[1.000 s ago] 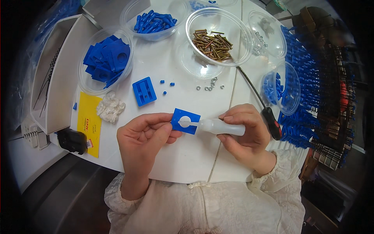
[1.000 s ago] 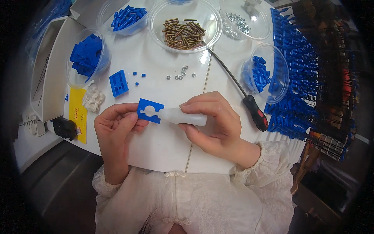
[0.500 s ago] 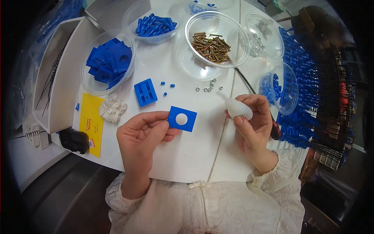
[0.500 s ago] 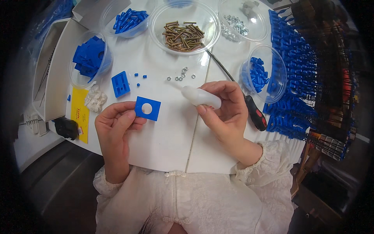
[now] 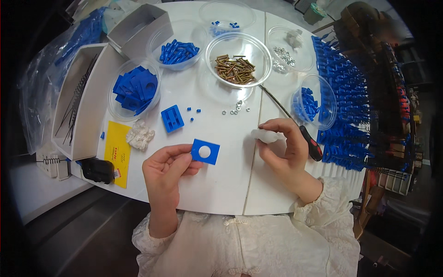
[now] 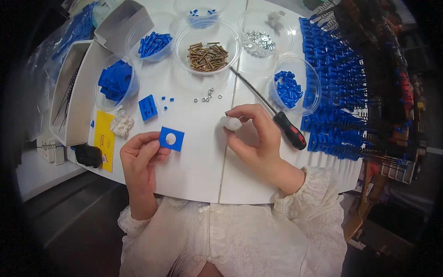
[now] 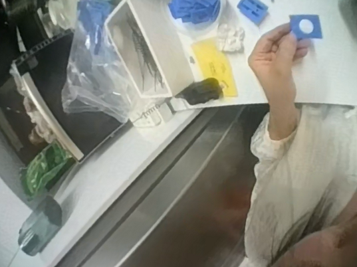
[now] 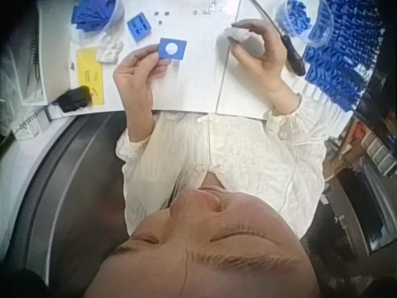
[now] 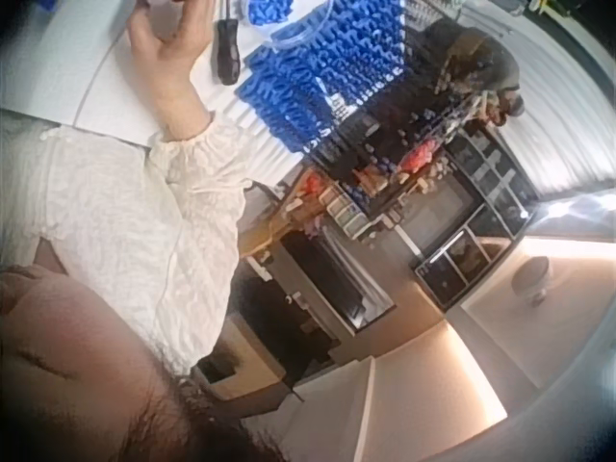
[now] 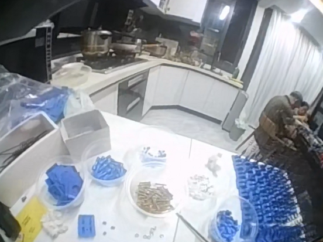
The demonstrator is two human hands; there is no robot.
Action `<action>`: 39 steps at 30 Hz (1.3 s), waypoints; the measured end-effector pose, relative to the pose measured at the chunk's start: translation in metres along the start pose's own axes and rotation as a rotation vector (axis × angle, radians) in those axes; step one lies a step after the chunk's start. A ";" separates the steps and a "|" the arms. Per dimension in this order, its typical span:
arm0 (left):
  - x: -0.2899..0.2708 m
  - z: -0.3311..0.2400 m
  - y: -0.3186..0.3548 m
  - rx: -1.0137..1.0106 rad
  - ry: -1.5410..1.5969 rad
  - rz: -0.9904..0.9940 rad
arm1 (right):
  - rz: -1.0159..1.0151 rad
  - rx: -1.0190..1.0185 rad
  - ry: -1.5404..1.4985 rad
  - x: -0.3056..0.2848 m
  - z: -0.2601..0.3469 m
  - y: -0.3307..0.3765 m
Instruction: The person assembles small blue plastic components by applying glue from a bottle and securing them with screws and washers using a screwdriver.
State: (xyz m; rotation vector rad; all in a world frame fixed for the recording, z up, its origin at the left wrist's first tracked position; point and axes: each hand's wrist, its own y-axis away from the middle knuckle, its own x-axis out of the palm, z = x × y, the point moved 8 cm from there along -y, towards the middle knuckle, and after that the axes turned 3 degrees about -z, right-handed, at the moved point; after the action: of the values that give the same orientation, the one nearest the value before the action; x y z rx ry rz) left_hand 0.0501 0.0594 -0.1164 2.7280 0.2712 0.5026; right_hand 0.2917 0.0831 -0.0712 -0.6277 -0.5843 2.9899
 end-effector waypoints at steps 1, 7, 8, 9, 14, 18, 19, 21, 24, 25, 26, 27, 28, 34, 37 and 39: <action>-0.002 -0.001 0.003 0.008 -0.004 -0.010 | -0.028 -0.004 0.024 -0.001 -0.002 0.001; -0.013 -0.007 0.022 0.028 0.001 -0.028 | -0.006 0.024 0.227 0.001 -0.001 -0.011; -0.013 -0.007 0.025 0.029 0.000 -0.029 | -0.006 0.024 0.226 0.002 -0.002 -0.012; -0.014 -0.008 0.027 0.041 -0.019 -0.033 | -0.025 0.006 0.253 0.001 -0.002 -0.014; -0.020 -0.009 0.033 0.075 -0.037 -0.015 | -0.058 0.020 0.218 0.009 -0.002 -0.018; -0.039 -0.009 0.038 0.087 -0.019 -0.081 | -0.054 -0.013 0.245 0.016 0.001 -0.014; -0.045 -0.009 0.039 0.090 -0.015 -0.117 | -0.071 -0.028 0.274 0.013 -0.001 -0.014; -0.051 -0.011 0.041 0.112 -0.006 -0.127 | -0.091 -0.047 0.305 0.009 0.000 -0.017; -0.059 -0.013 0.042 0.138 0.011 -0.150 | -0.152 -0.052 0.365 0.005 0.002 -0.024; -0.062 -0.014 0.043 0.142 0.019 -0.162 | -0.157 -0.051 0.392 0.006 0.003 -0.029; -0.063 -0.015 0.043 0.145 0.019 -0.159 | -0.162 -0.050 0.419 0.007 0.003 -0.034; -0.066 -0.016 0.043 0.152 0.015 -0.168 | -0.163 -0.051 0.418 0.009 0.001 -0.037; -0.068 -0.017 0.043 0.160 0.012 -0.177 | -0.165 -0.062 0.442 0.011 -0.001 -0.040; -0.074 -0.019 0.041 0.191 0.033 -0.192 | -0.175 -0.019 0.363 0.017 -0.004 -0.041; -0.081 -0.017 0.040 0.181 0.045 -0.201 | -0.259 -0.093 0.349 0.005 0.008 -0.032; -0.089 -0.018 0.045 0.190 0.043 -0.225 | -0.352 -0.244 0.424 -0.003 0.034 -0.017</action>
State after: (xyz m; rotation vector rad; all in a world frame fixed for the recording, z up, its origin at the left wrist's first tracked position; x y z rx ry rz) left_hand -0.0327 0.0020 -0.1111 2.8217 0.6592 0.4946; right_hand 0.2799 0.0864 -0.0348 -1.0158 -0.9145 2.3821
